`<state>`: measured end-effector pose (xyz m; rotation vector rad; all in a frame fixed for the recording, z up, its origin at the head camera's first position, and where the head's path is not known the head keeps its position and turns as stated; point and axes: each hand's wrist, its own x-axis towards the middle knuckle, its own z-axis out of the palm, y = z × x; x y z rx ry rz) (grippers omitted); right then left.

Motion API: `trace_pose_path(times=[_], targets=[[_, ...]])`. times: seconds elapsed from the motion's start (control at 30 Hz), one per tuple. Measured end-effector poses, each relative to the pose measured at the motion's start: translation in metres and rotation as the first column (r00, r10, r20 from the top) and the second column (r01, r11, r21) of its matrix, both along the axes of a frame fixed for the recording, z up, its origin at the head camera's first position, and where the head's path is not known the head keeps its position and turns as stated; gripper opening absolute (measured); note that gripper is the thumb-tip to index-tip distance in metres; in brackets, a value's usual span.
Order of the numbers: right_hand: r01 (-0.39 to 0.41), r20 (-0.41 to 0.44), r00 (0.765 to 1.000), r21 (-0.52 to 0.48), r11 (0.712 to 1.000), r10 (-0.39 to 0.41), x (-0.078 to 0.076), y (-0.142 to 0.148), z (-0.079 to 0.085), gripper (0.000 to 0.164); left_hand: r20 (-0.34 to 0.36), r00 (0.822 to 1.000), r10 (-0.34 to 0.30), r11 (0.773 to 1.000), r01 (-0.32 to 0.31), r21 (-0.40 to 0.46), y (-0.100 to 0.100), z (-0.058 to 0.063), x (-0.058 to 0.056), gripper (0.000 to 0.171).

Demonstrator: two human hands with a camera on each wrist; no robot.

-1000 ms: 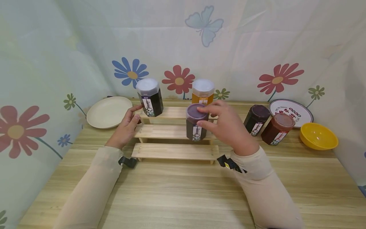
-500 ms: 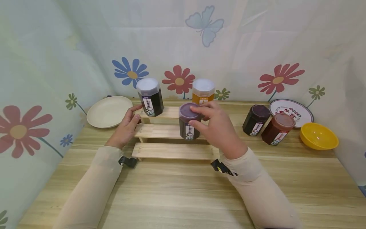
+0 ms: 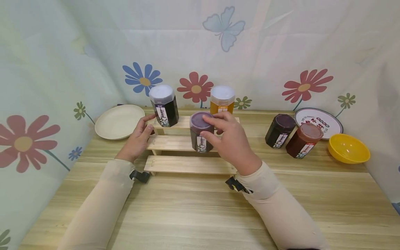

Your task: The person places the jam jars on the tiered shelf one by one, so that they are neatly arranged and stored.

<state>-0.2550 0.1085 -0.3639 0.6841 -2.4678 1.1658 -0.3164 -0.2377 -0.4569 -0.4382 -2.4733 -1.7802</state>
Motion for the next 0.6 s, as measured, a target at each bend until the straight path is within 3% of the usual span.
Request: trace_pose_path(times=[0.3, 0.6], targets=[[-0.027, 0.054, 0.998, 0.109, 0.994, 0.021, 0.0007, -0.0018, 0.0009, 0.066, -0.003, 1.000, -0.007, 1.000, 0.007, 0.011, 0.0001, 0.0018, 0.0005, 0.046], [-0.018, 0.034, 0.999, 0.148, 0.989, 0.014, 0.0018, -0.0063, -0.0018, 0.071, 0.001, 1.000, -0.001, 1.000, 0.001, 0.005, 0.0005, 0.0040, 0.0024, 0.046]])
